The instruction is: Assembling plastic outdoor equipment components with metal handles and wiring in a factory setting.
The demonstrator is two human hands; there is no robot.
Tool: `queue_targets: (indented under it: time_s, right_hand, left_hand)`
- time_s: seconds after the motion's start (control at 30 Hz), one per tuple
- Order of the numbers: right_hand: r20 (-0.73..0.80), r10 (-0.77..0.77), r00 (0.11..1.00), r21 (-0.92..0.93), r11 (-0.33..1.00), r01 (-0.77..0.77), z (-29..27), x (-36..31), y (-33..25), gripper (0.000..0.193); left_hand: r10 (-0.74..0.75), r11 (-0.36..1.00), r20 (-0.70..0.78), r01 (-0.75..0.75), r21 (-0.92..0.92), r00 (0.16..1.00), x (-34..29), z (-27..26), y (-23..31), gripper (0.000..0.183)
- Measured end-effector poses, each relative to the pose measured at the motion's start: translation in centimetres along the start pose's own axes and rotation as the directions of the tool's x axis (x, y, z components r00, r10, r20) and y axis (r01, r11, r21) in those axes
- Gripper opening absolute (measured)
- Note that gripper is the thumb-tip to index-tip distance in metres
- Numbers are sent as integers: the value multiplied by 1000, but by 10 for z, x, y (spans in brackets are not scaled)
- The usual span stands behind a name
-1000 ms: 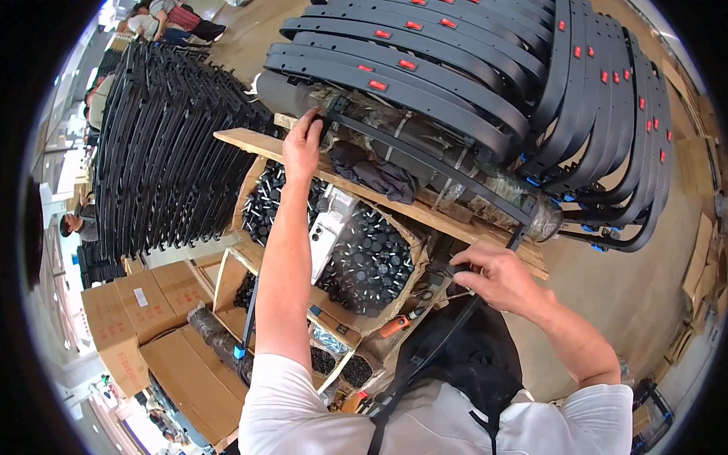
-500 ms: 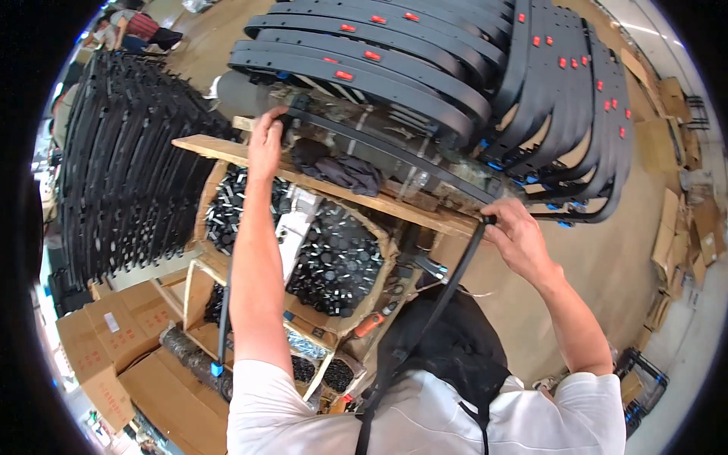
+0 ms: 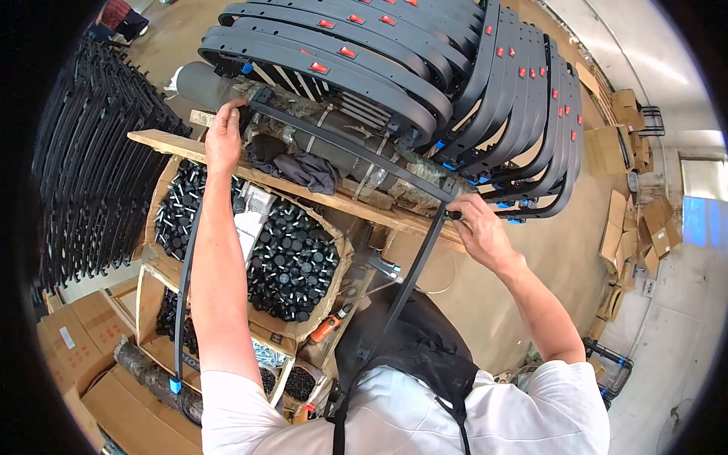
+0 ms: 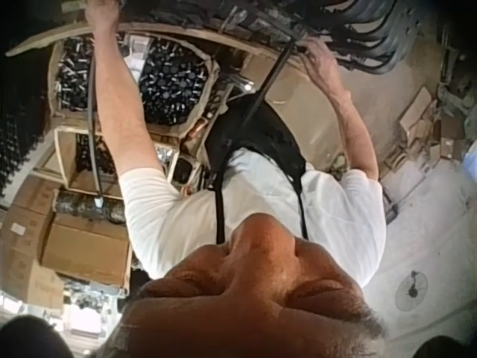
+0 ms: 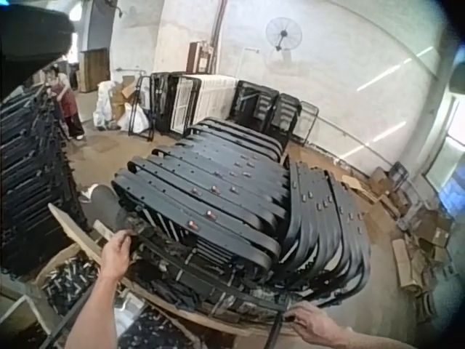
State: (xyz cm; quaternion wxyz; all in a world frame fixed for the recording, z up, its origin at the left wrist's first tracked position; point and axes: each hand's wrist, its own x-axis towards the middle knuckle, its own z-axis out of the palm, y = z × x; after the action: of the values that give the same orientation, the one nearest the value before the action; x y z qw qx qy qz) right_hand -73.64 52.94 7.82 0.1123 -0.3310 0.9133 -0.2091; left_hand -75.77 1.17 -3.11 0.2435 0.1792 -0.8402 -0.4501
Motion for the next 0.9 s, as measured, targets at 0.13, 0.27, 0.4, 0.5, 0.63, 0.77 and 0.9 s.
queue_targets:
  time_s: [0.13,0.27,0.4,0.5,0.63,0.77,0.9]
  right_hand:
    - [60,14,998,-26,1000,-12,3,5,-7,33]
    - [89,79,993,-136,988,-67,2,6,-6,30]
    - [65,137,988,-260,959,-115,8,13,-10,27]
    - [9,219,976,-281,937,-208,15,17,-12,24]
    - [30,210,977,-303,934,-191,19,21,-6,24]
    - [100,224,969,-265,945,-191,6,17,-13,33]
    - [149,257,955,-329,924,-197,6,15,-4,42]
  left_hand:
    - [44,995,-31,-41,86,999,2,-5,-5,24]
    - [-95,977,-13,96,192,995,3,-4,11,26]
    - [-3,1000,-18,4,24,1000,-1,-5,4,27]
    - [-50,997,5,50,-53,999,-1,-4,2,29]
    - [93,993,18,-95,77,995,2,-10,-8,30]
    - [-72,990,48,66,125,996,0,-5,6,29]
    - [84,994,-17,-82,69,996,3,-9,-5,26]
